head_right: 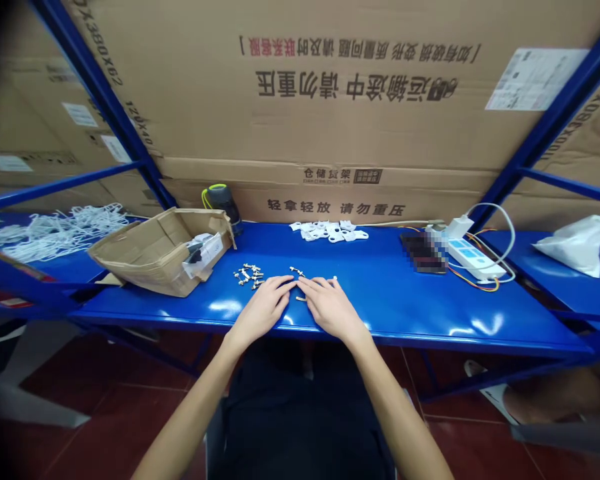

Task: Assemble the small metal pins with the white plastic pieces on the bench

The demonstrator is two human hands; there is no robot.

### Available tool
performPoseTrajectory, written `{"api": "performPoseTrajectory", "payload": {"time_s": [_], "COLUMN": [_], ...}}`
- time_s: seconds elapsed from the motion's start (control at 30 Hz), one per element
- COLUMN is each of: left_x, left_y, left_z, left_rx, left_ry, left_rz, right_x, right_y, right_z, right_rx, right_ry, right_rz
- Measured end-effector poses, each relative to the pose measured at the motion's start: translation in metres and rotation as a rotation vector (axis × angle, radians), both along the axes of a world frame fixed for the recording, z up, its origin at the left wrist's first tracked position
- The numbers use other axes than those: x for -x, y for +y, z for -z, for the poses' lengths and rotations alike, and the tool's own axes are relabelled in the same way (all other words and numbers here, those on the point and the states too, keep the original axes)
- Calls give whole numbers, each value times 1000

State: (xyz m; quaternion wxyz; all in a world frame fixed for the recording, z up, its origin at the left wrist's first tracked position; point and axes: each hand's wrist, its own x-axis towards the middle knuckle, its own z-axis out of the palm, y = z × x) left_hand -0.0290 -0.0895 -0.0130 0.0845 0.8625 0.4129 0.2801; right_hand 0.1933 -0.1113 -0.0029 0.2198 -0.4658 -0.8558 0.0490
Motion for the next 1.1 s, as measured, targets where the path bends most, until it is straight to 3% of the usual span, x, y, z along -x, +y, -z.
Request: {"api": "performPoseTrajectory", "payload": {"time_s": [0.17,0.3,0.43,0.63,0.73,0.83,0.97,1.1], "left_x": [-1,-2,-2,-1,6,13,10,-5], "left_y": [1,-2,-3,-2,2,21,76,126], "left_z": [-3,-13,-18,-10,-14,-33,-60,-61], "left_rx": [19,70,124,108,120,74,9,64], "left_ry": [-15,-36,-82,-93,-75,-27,87,243], "left_rz": [-28,11,37,-70,-105,-192,-273,-225], "right_x": [-7,-15,-15,-14,-15,-15,-15,-15], "right_y": [7,11,10,9,8,7,8,10], "right_z": [7,17,15,9,10,10,10,13], "right_rx": [-22,-63,-42,-27,-26,-27,-26,-29], "right_ry": [122,235,235,243,233,204,192,191], "right_rz": [-27,19,74,141,141,125,103,89]}}
